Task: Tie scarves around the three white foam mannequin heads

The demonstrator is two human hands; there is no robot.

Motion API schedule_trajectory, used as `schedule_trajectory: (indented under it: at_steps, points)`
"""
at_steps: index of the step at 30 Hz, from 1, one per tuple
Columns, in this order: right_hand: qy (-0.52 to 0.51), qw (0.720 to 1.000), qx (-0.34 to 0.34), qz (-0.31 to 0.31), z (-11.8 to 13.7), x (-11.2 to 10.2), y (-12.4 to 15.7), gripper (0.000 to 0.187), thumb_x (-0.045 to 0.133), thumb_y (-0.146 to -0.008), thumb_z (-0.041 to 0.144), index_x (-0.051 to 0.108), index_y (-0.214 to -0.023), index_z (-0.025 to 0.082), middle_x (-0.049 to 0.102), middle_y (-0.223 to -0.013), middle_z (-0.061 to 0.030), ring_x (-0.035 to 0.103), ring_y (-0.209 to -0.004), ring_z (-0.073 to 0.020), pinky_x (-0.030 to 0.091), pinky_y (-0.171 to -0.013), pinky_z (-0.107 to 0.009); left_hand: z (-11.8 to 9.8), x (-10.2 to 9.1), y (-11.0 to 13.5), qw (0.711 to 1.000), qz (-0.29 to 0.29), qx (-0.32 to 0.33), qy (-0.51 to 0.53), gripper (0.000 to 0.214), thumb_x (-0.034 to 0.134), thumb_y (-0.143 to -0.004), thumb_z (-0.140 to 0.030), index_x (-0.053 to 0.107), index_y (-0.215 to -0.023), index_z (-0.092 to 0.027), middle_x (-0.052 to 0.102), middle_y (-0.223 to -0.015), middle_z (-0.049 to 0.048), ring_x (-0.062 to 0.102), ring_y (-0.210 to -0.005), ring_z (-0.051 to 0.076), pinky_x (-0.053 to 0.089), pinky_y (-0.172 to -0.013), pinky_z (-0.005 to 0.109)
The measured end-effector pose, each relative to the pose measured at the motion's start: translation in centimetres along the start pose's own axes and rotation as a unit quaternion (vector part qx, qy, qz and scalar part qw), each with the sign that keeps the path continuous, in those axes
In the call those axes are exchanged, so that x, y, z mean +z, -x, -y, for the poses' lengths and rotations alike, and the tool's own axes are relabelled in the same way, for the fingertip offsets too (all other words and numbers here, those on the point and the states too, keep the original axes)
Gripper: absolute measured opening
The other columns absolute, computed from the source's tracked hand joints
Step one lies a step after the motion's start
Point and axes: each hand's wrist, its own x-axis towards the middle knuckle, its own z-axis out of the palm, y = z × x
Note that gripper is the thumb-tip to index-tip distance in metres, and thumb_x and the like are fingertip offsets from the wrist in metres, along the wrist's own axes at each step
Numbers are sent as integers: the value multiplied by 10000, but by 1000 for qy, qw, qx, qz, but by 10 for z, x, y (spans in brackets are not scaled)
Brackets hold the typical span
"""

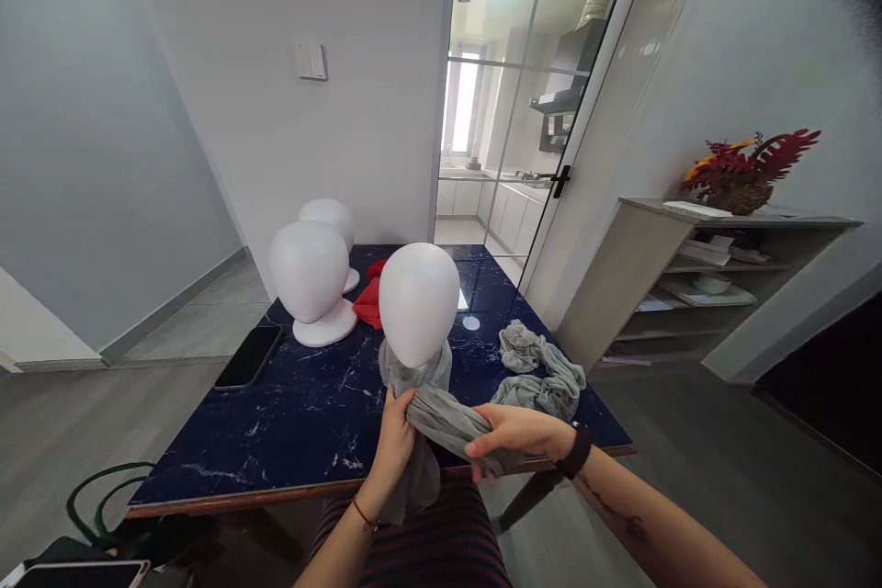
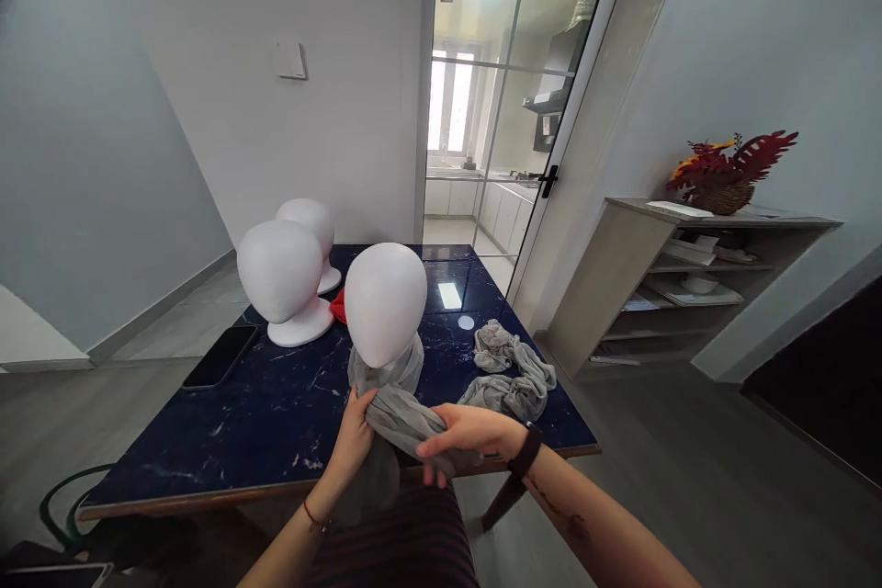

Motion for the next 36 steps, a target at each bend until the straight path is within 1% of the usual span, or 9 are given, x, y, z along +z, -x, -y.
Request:
schedule_trajectory:
  at_steps: [3,6,11,15,20,23,27,33,36]
  points:
    - [37,997,42,48,-7,-28,34,435,777,-645,405,595,-899,103,683,-676,-51,632,-545,-130,523,-530,-228,7,-1,-2,1000,-1,-10,17,240,535,-736,-169,740,-855,-206,644,-959,91,542,-999,261,417,-935,414]
    - [61,997,16,35,-8,-59,78,516,819,-557,426,621,-889,84,679,-681,-61,639,-548,-143,522,-503,-216,13,-1,-3,999,-5,-30,35,265,529,-709,-159,741,-862,-202,664,-1004,97,543,-1032,269,393,-968,430]
    - [65,987,-95,-116,7,-98,143,681,839,-406,536,657,-910,116,594,-542,18,450,-334,-55,375,-338,-159,21,1,-2,998,7,-48,41,311,484,-719,-181,736,-900,-185,690,-972,107,554,-1021,274,366,-978,444]
    - [100,969,-133,-180,47,-104,160,767,800,-370,641,650,-972,190,519,-452,41,260,-268,-8,186,-299,-172,23,2,0,998,8,-53,32,249,473,-749,-226,717,-762,-183,679,-800,97,569,-931,275,366,-945,450]
    - [198,965,-149,-89,139,-71,135,706,796,-533,534,559,-1110,205,541,-590,51,343,-359,-23,204,-334,-155,26,2,3,997,1,-67,33,268,494,-779,-310,608,-561,-205,598,-634,60,550,-786,248,390,-887,437]
    - [299,949,-104,10,204,-32,103,460,682,-769,386,517,-1136,162,534,-651,52,346,-409,-13,232,-365,-132,31,5,4,994,-21,-87,68,219,567,-750,-373,677,-717,-187,649,-882,99,553,-962,275,390,-928,420]
    - [394,913,-62,89,267,16,57,224,595,-864,285,546,-1018,130,546,-678,39,353,-426,-3,253,-383,-127,27,1,8,994,-17,-92,59,305,583,-757,-383,678,-951,-168,594,-1184,130,515,-1143,285,354,-1003,406]
    - [429,898,-32,92,296,30,16,188,536,-905,312,542,-971,135,532,-591,61,340,-350,0,213,-350,-140,-1,-36,30,984,129,-83,-95,703,577,-741,-201,347,-1405,-176,560,-1291,161,514,-1200,294,373,-988,413]
    - [411,909,-25,63,297,26,8,244,568,-881,363,560,-981,141,508,-557,69,360,-340,-3,212,-354,-141,-7,-49,33,983,138,-79,-94,786,623,-728,-241,293,-1439,-194,460,-1393,164,434,-1282,299,358,-1022,412]
